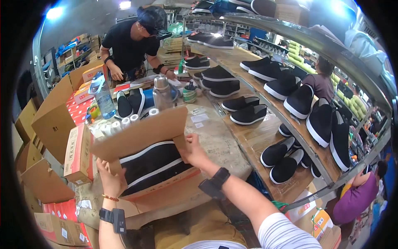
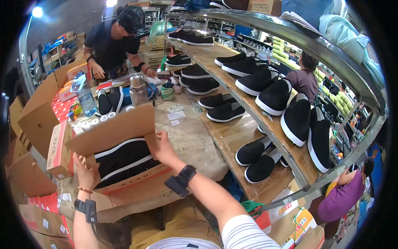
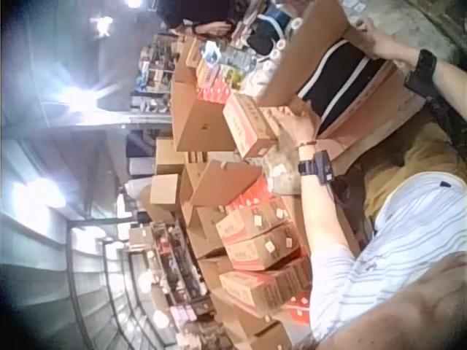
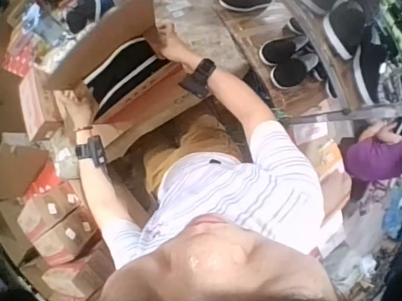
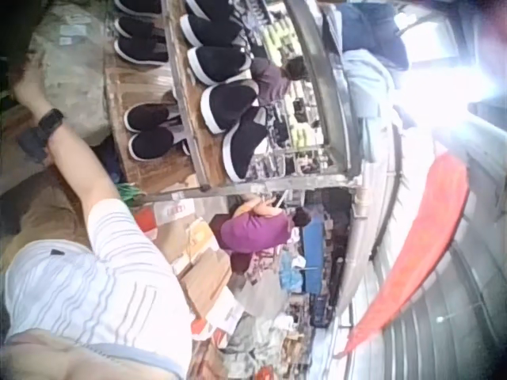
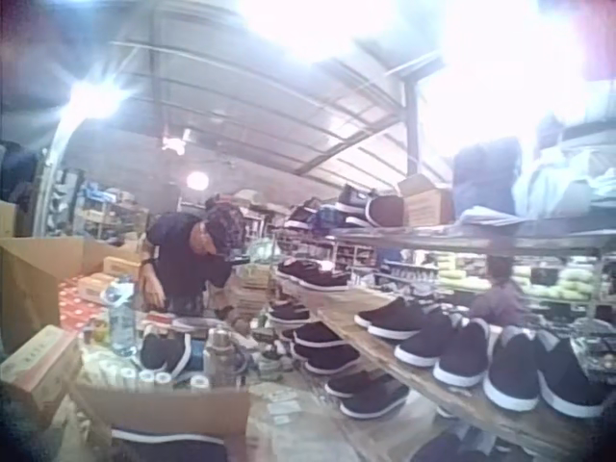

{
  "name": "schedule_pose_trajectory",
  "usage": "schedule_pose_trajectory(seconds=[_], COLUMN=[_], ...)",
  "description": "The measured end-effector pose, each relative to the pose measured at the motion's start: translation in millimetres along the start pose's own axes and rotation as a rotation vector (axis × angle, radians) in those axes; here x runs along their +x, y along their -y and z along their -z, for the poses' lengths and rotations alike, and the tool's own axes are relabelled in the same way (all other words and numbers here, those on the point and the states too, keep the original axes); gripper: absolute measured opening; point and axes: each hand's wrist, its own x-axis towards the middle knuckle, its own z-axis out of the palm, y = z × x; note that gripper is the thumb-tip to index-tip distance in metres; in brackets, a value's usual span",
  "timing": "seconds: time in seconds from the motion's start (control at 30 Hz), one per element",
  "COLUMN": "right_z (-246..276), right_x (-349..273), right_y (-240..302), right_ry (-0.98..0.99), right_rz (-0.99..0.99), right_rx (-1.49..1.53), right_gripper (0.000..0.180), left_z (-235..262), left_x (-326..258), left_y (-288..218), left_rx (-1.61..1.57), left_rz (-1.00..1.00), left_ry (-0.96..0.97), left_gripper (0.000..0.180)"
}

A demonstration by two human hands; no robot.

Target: Folding cardboard boxes and packing manufactured shoes into them for shipping.

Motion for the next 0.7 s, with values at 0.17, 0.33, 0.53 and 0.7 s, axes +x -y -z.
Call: schedule_pose_trajectory(seconds=[0.17,0.33,0.53,0.7], right_z=[10,25,1,0], right_x=[48,41,36,44], right_y=[-20,51,49,60], right_ry=[-0.249,0.879,0.781,0.914], right_rz=[0.262,0.533,0.748,0.585], right_rx=[-0.014,-0.736,-0.807,-0.68], right_gripper=[0.029,0.13,0.117,0.118], left_z=[52,60,5,41], left_x=[-17,29,11,-6], left_y=[22,-54,-59,-89], left_rx=[0.399,0.427,0.759,0.701], left_rz=[-0.346,-0.203,-0.056,0.026], left_ry=[-0.031,0.771,0.76,0.79], left_gripper=[0.018,0.037,0.102,0.099])
